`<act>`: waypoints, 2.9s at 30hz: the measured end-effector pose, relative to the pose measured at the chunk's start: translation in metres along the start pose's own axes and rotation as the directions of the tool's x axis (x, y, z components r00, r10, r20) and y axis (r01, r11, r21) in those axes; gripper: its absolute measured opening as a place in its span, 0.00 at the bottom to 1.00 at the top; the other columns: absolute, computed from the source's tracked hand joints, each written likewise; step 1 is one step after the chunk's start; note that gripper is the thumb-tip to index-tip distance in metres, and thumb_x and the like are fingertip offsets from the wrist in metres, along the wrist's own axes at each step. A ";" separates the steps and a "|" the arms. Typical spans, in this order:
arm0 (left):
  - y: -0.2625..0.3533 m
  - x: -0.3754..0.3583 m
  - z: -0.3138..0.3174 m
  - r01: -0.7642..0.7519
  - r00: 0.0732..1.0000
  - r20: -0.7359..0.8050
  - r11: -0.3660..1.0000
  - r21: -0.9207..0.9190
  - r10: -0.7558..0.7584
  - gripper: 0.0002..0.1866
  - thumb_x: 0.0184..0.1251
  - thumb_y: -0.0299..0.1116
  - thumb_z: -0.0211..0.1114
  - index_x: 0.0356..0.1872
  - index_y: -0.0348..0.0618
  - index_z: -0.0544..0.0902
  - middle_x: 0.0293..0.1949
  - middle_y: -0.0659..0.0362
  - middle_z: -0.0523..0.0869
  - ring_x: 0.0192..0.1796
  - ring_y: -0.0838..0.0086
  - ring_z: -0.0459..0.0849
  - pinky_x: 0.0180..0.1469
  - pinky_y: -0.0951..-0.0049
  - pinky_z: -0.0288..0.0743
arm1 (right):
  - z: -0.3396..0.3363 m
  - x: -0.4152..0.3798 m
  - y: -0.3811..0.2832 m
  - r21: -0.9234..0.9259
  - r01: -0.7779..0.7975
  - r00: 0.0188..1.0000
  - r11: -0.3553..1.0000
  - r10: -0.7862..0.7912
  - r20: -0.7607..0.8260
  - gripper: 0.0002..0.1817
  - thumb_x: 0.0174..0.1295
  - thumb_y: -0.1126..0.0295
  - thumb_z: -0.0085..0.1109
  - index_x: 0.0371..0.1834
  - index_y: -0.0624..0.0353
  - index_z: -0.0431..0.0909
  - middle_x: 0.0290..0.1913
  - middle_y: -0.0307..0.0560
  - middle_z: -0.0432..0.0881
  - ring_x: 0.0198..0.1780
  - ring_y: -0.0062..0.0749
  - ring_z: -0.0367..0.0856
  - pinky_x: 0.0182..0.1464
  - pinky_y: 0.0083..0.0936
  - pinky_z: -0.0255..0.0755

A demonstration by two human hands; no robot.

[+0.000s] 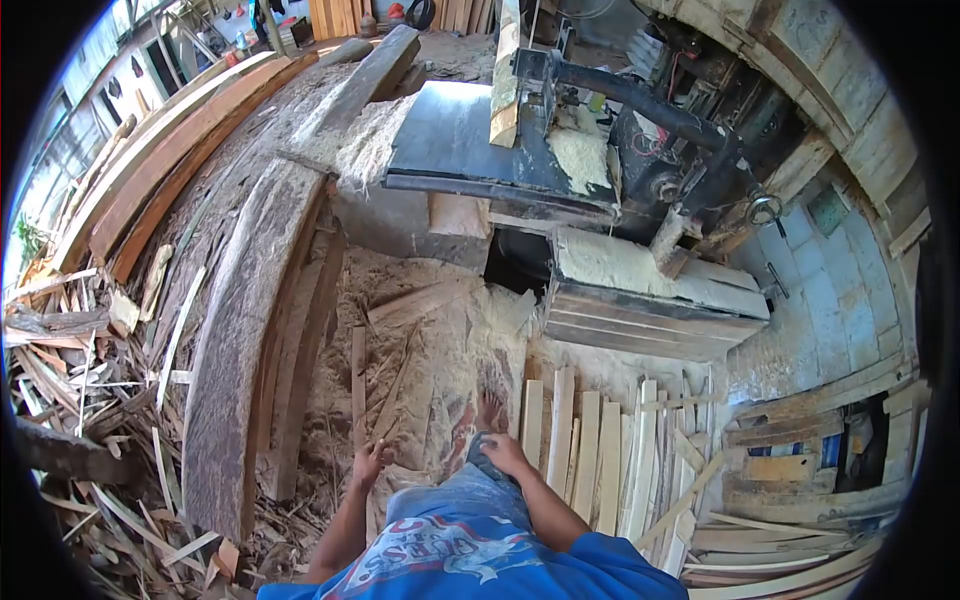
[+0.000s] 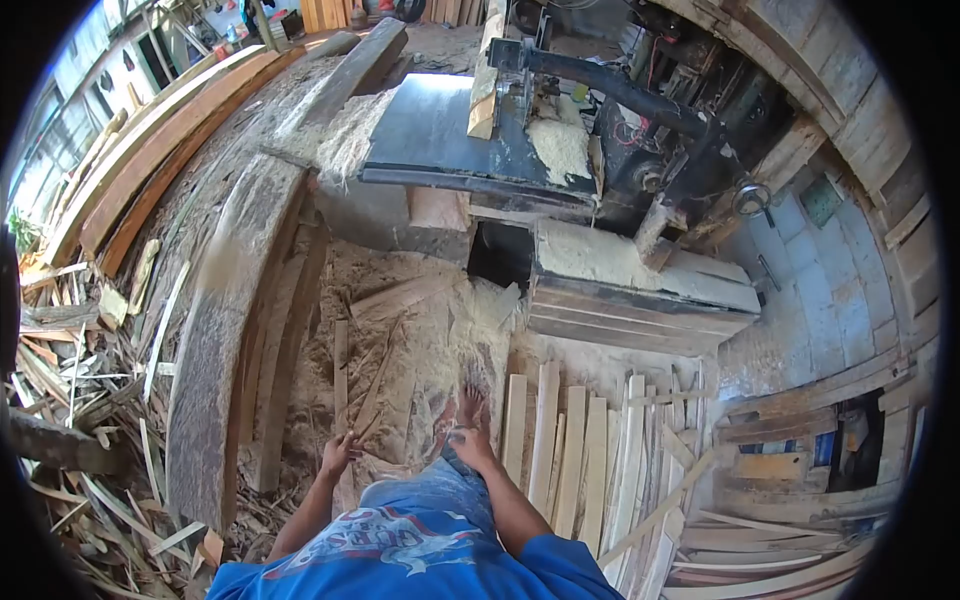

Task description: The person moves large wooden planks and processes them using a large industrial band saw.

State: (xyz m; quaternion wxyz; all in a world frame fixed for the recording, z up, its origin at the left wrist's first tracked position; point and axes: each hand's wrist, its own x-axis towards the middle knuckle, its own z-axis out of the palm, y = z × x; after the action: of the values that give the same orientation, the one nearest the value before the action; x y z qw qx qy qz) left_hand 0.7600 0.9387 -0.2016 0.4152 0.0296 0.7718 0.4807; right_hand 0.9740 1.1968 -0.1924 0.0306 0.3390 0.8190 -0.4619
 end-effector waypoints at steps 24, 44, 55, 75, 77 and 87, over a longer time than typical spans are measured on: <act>0.003 0.055 -0.022 0.131 0.988 0.062 0.979 0.154 -0.142 0.23 0.64 0.45 0.55 0.48 0.33 0.77 0.32 0.52 0.85 0.31 0.70 0.84 0.29 0.74 0.74 | 0.060 -0.050 0.122 -0.003 -0.404 0.914 0.915 0.403 -0.041 0.18 0.56 0.55 0.47 0.36 0.56 0.80 0.41 0.60 0.79 0.46 0.56 0.77 0.46 0.42 0.70; 0.323 0.257 0.126 0.027 0.999 0.024 0.987 0.156 -0.031 0.24 0.62 0.47 0.55 0.46 0.34 0.79 0.33 0.54 0.85 0.31 0.73 0.81 0.33 0.75 0.73 | -0.247 0.350 -0.004 0.462 -0.447 0.869 0.766 0.494 0.021 0.19 0.59 0.62 0.52 0.53 0.55 0.74 0.42 0.43 0.82 0.35 0.25 0.81 0.31 0.20 0.74; 0.429 0.312 0.181 -0.193 0.979 0.095 0.972 0.133 0.181 0.30 0.64 0.54 0.50 0.50 0.32 0.76 0.44 0.46 0.82 0.50 0.62 0.79 0.53 0.68 0.68 | -0.301 0.404 -0.116 0.697 -0.309 0.912 0.647 0.409 0.025 0.38 0.58 0.37 0.46 0.67 0.48 0.60 0.61 0.45 0.67 0.59 0.37 0.66 0.54 0.37 0.65; 0.420 0.309 0.197 0.017 0.977 0.208 0.995 0.103 -0.038 0.36 0.63 0.60 0.51 0.59 0.38 0.71 0.55 0.46 0.75 0.57 0.62 0.73 0.53 0.65 0.69 | -0.303 0.441 -0.147 0.800 -0.065 0.985 0.596 0.165 -0.043 0.42 0.58 0.36 0.44 0.68 0.54 0.56 0.67 0.48 0.59 0.67 0.36 0.57 0.65 0.31 0.51; 0.416 0.302 0.194 0.032 0.971 0.235 0.995 0.095 -0.054 0.35 0.62 0.60 0.51 0.58 0.38 0.71 0.55 0.45 0.75 0.57 0.61 0.73 0.53 0.65 0.69 | -0.296 0.441 -0.142 0.786 -0.090 0.985 0.612 0.172 -0.021 0.43 0.57 0.35 0.45 0.69 0.53 0.55 0.66 0.47 0.60 0.66 0.36 0.58 0.65 0.31 0.52; 0.386 0.256 0.185 -0.064 0.966 0.260 0.968 0.242 -0.001 0.32 0.61 0.57 0.57 0.55 0.39 0.75 0.46 0.51 0.79 0.47 0.68 0.77 0.46 0.70 0.72 | -0.256 0.399 -0.137 0.868 -0.040 0.969 0.496 0.233 -0.088 0.32 0.57 0.35 0.47 0.49 0.53 0.69 0.32 0.33 0.64 0.35 0.21 0.62 0.41 0.20 0.59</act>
State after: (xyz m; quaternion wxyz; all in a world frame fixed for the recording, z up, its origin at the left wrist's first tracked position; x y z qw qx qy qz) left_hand 0.5804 1.3920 -0.0981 0.4972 0.1559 0.7647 0.3791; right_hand 0.6552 1.5593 -0.0900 -0.1845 0.4164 0.4508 -0.7677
